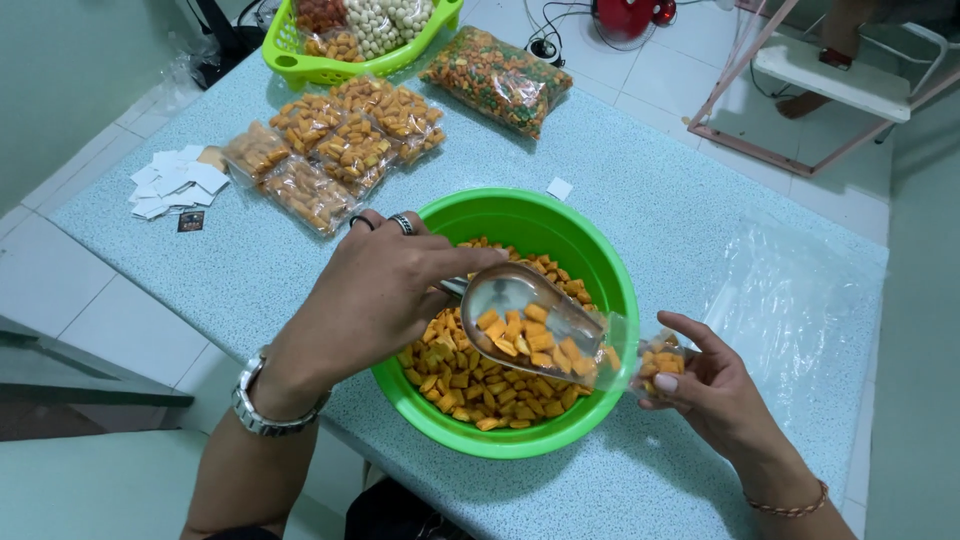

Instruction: Filling small plastic bags with snacks from a large bowl using a metal scoop and placing labels inside.

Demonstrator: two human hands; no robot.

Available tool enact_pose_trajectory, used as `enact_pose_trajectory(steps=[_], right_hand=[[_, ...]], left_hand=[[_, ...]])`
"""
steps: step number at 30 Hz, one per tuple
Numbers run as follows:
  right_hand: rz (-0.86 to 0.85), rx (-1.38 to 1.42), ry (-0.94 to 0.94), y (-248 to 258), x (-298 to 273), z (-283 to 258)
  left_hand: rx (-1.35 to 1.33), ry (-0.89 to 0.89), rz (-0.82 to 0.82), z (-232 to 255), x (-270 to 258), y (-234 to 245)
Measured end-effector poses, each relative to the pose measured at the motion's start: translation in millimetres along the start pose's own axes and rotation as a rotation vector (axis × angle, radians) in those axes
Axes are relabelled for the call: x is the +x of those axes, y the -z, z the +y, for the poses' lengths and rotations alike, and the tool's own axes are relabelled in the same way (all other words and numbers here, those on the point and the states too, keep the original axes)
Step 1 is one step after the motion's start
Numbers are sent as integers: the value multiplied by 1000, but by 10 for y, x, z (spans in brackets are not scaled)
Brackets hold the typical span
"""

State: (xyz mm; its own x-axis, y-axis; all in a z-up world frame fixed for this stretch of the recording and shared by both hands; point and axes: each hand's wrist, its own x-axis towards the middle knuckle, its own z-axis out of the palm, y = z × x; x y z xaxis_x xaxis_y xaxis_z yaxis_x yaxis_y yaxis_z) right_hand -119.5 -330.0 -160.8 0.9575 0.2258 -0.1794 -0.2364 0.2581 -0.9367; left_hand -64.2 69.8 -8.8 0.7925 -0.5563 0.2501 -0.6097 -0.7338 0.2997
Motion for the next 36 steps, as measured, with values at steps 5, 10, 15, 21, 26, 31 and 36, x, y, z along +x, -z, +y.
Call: enact_pose_trajectory(steps=[5, 10, 15, 21, 26, 31, 36], right_hand=[[7, -2, -49, -60, 23, -28], [20, 16, -117, -135, 61, -49], [-40, 139, -127, -102, 107, 42], [90, 126, -268, -274, 201, -54], [91, 224, -279, -309, 241, 49], [17, 243, -202, -171, 236, 215], [-28, 264, -207, -76, 228, 268]], left_hand=[[61, 75, 18, 17, -2, 1], [61, 49, 49, 22, 37, 40], [-160, 27, 135, -89, -57, -4], [-21, 277, 87, -184, -333, -72], [255, 384, -180, -35, -189, -105], [318, 287, -219, 2, -165, -209], [276, 180, -225, -46, -184, -353]])
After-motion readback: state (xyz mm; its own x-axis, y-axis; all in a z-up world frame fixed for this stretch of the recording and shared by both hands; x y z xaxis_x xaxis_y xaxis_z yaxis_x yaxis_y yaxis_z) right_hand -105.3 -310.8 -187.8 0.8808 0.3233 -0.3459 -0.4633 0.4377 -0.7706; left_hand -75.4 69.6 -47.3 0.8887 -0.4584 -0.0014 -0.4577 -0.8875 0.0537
